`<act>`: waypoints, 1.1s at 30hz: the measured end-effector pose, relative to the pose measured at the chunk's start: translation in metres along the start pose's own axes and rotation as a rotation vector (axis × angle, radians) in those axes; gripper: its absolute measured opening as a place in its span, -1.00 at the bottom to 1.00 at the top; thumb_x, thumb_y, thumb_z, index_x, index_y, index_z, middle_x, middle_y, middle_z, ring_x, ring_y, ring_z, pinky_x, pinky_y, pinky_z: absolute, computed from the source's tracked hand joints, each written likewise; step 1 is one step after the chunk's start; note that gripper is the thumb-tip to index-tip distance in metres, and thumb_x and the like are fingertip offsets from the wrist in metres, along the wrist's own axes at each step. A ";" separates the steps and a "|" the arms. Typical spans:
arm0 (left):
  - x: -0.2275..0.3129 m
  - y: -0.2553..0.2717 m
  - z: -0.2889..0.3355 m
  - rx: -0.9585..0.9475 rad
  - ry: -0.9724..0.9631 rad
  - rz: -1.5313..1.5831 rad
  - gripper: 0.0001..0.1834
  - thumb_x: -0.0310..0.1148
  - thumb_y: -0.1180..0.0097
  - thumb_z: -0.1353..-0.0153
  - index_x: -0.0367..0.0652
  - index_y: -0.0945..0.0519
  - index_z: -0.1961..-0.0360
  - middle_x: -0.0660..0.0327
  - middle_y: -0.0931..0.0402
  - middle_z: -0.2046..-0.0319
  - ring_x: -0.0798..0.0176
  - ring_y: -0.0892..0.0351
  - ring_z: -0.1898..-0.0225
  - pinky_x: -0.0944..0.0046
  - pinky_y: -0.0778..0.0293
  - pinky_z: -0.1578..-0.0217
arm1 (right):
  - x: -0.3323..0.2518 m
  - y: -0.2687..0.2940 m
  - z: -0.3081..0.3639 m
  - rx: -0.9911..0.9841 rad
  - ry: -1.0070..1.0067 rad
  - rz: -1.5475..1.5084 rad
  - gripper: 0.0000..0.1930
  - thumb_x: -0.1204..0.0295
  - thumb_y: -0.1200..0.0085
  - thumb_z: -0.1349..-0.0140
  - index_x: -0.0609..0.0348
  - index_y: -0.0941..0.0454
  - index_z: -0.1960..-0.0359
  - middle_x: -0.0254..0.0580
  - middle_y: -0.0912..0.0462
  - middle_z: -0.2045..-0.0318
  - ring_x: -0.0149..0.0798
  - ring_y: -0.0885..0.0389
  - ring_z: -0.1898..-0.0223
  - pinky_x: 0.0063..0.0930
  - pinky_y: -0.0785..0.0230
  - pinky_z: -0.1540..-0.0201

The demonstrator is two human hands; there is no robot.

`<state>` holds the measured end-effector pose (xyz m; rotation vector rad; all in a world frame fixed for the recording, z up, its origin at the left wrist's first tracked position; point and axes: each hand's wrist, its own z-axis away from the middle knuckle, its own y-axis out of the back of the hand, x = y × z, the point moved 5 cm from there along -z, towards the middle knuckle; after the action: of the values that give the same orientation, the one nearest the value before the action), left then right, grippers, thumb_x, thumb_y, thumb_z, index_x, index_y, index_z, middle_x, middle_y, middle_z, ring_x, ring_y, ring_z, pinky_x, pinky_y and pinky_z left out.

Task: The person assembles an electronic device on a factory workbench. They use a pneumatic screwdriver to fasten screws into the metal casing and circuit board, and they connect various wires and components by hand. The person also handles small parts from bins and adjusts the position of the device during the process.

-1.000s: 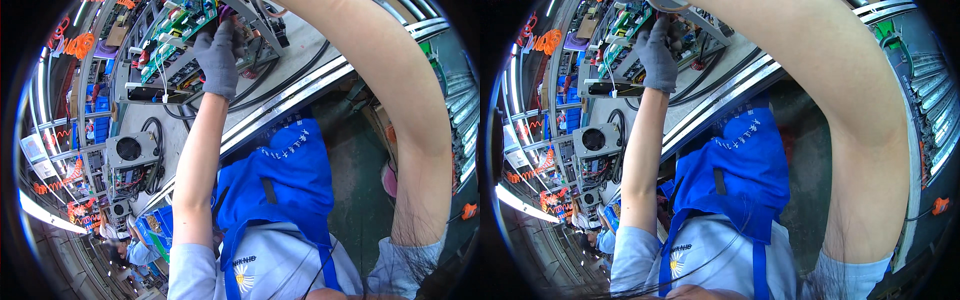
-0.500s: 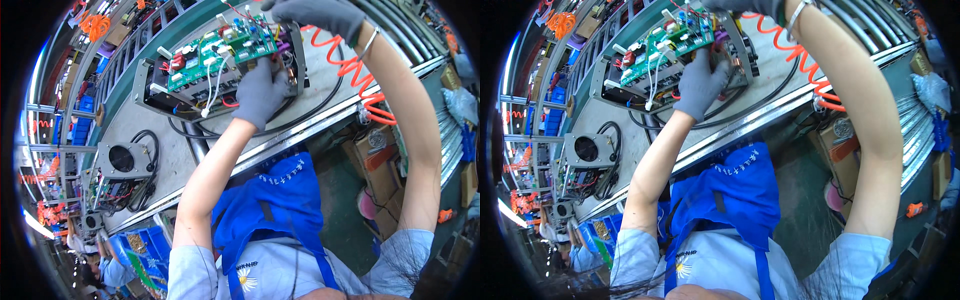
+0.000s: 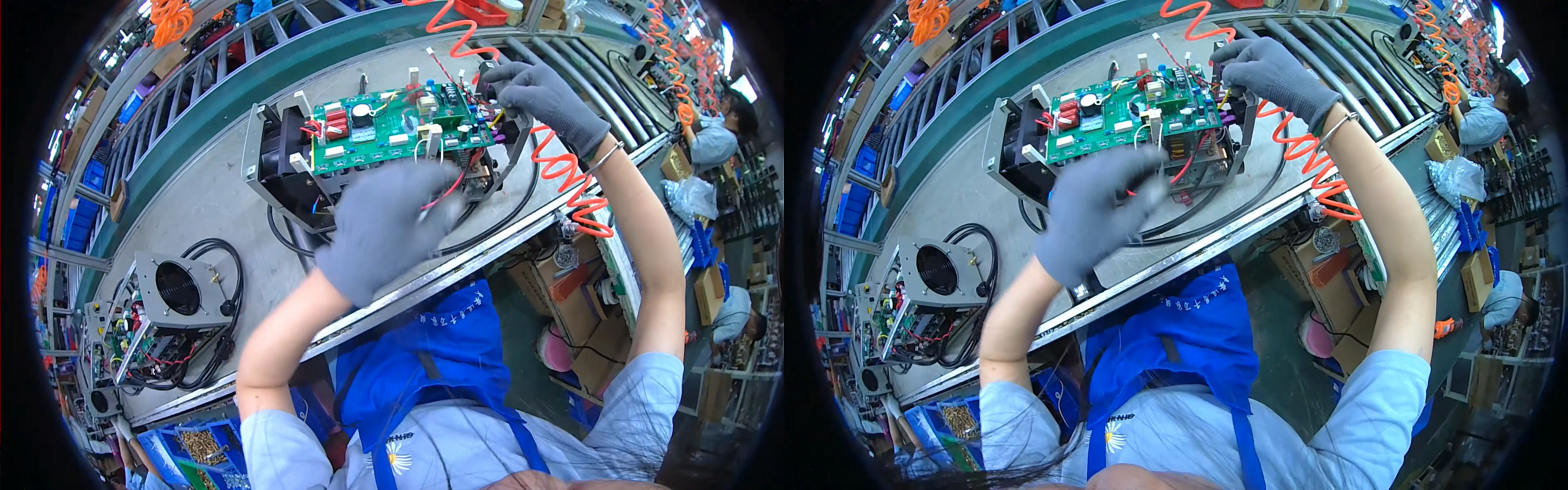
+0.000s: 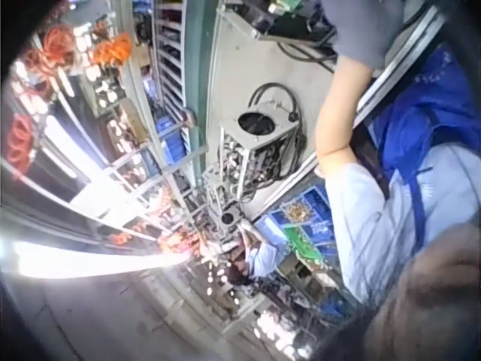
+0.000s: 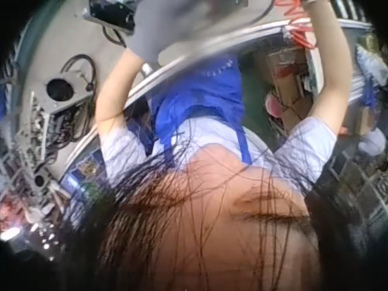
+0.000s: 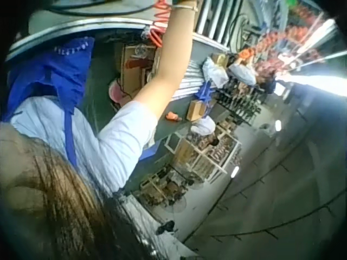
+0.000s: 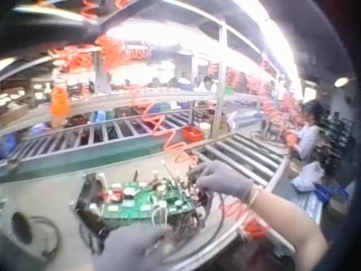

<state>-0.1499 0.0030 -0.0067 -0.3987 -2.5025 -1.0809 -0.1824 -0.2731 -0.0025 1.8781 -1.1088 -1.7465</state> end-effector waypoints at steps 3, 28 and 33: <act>-0.015 -0.026 0.047 -0.156 0.176 0.006 -0.71 -0.29 -0.27 -0.13 -0.09 -0.64 0.11 0.13 -0.62 0.36 0.07 -0.63 0.36 0.15 -0.52 0.32 | -0.020 -0.009 0.002 0.009 -0.056 0.080 -0.74 0.40 -0.11 -0.03 0.41 -0.63 0.63 -0.02 -0.63 -0.03 -0.26 -0.60 0.04 -0.40 -0.48 0.08; -0.040 -0.075 0.151 -0.032 0.414 0.334 -0.72 -0.35 -0.20 -0.16 -0.14 -0.67 0.10 0.05 -0.66 0.31 0.02 -0.66 0.32 0.16 -0.55 0.28 | -0.059 -0.013 0.004 0.013 0.046 0.629 -0.66 0.31 0.00 -0.13 0.42 -0.59 0.57 0.03 -0.49 -0.12 -0.06 -0.59 0.25 -0.23 -0.41 0.16; -0.051 -0.070 0.164 -0.056 0.509 0.306 -0.73 -0.35 -0.21 -0.16 -0.17 -0.67 0.11 0.04 -0.66 0.29 0.03 -0.68 0.30 0.18 -0.56 0.26 | -0.031 0.009 0.019 0.291 -0.087 0.182 -0.70 0.41 -0.03 -0.09 0.45 -0.57 0.66 -0.06 -0.49 -0.12 -0.45 -0.51 0.25 -0.55 -0.34 0.25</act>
<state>-0.1710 0.0727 -0.1780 -0.4403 -1.8987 -0.9825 -0.2015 -0.2513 0.0212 1.8030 -1.5875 -1.6500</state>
